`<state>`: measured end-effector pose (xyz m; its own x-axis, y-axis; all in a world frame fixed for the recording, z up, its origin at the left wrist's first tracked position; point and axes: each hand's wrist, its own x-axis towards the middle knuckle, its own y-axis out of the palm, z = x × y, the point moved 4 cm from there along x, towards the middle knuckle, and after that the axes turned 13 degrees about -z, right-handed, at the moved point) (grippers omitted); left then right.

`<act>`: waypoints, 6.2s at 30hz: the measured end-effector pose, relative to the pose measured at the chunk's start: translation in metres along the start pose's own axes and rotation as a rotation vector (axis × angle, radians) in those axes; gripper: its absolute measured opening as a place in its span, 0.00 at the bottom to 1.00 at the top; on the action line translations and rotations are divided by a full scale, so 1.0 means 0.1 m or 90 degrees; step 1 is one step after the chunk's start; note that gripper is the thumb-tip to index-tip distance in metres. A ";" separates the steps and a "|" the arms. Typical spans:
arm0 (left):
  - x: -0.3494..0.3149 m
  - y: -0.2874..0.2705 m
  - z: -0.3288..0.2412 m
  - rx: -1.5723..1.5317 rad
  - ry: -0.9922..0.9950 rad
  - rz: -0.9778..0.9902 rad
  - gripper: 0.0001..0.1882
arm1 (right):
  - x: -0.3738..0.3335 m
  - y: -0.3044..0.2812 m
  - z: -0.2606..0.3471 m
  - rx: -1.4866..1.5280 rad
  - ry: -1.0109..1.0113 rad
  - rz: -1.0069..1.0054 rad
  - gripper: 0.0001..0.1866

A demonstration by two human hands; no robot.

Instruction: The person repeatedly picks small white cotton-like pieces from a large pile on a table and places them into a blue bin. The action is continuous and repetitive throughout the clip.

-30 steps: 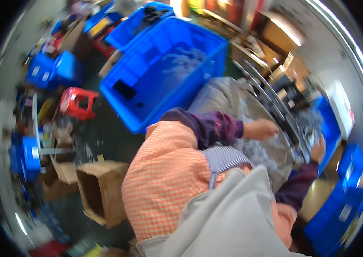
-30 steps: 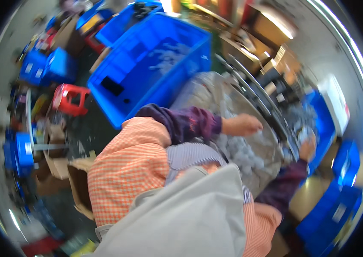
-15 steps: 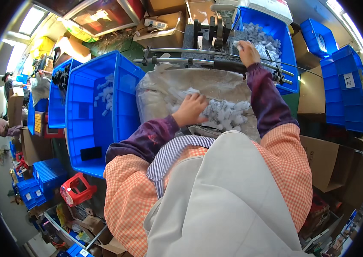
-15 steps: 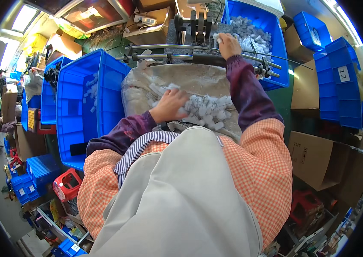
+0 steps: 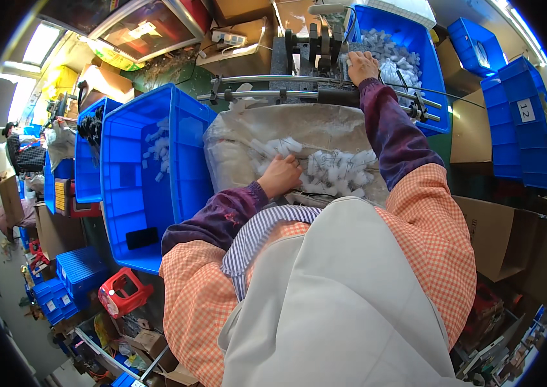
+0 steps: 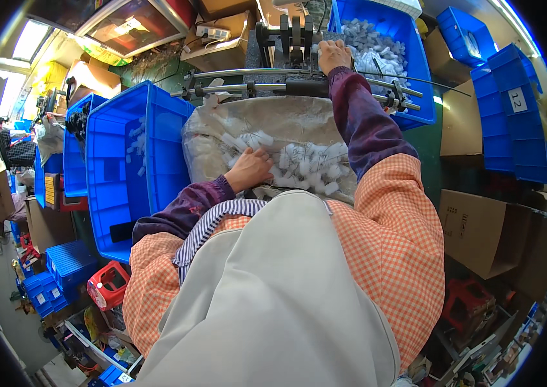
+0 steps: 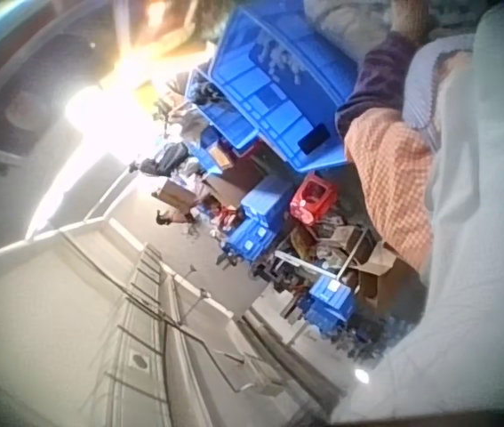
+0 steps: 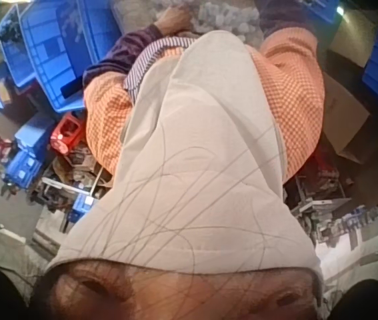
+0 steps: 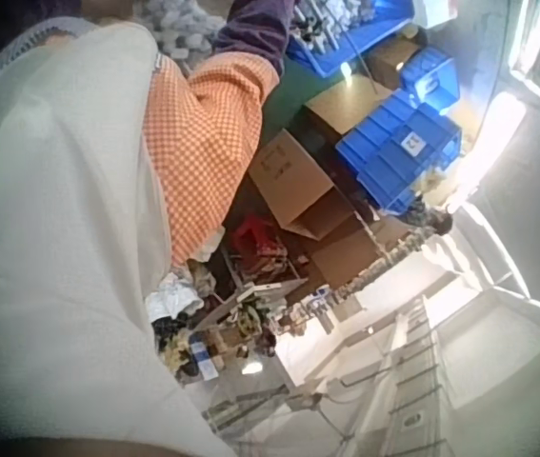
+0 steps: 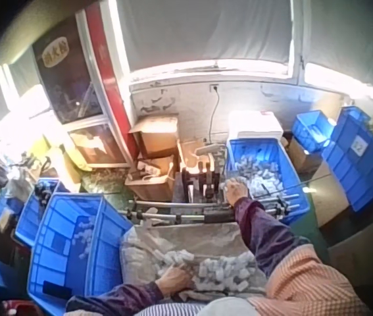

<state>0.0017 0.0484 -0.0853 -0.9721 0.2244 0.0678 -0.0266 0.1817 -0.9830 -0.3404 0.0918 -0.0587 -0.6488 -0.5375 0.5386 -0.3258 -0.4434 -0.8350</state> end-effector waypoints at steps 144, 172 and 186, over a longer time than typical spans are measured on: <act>0.99 -0.88 0.40 -0.551 -0.283 -0.522 0.10 | -0.59 -0.90 0.49 0.715 -0.034 0.422 0.10; 0.60 -0.16 0.43 -1.144 -0.666 0.052 0.23 | 0.06 0.03 -0.01 -0.027 0.002 0.027 0.08; 0.56 -0.16 0.40 -1.464 -0.729 -0.020 0.11 | 0.03 -0.01 0.01 -0.017 0.009 -0.006 0.10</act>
<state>-0.0614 0.0198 -0.0731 -0.6964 0.0234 -0.7173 -0.5977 0.5344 0.5977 -0.3409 0.0895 -0.0565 -0.6552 -0.5226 0.5455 -0.3502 -0.4297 -0.8323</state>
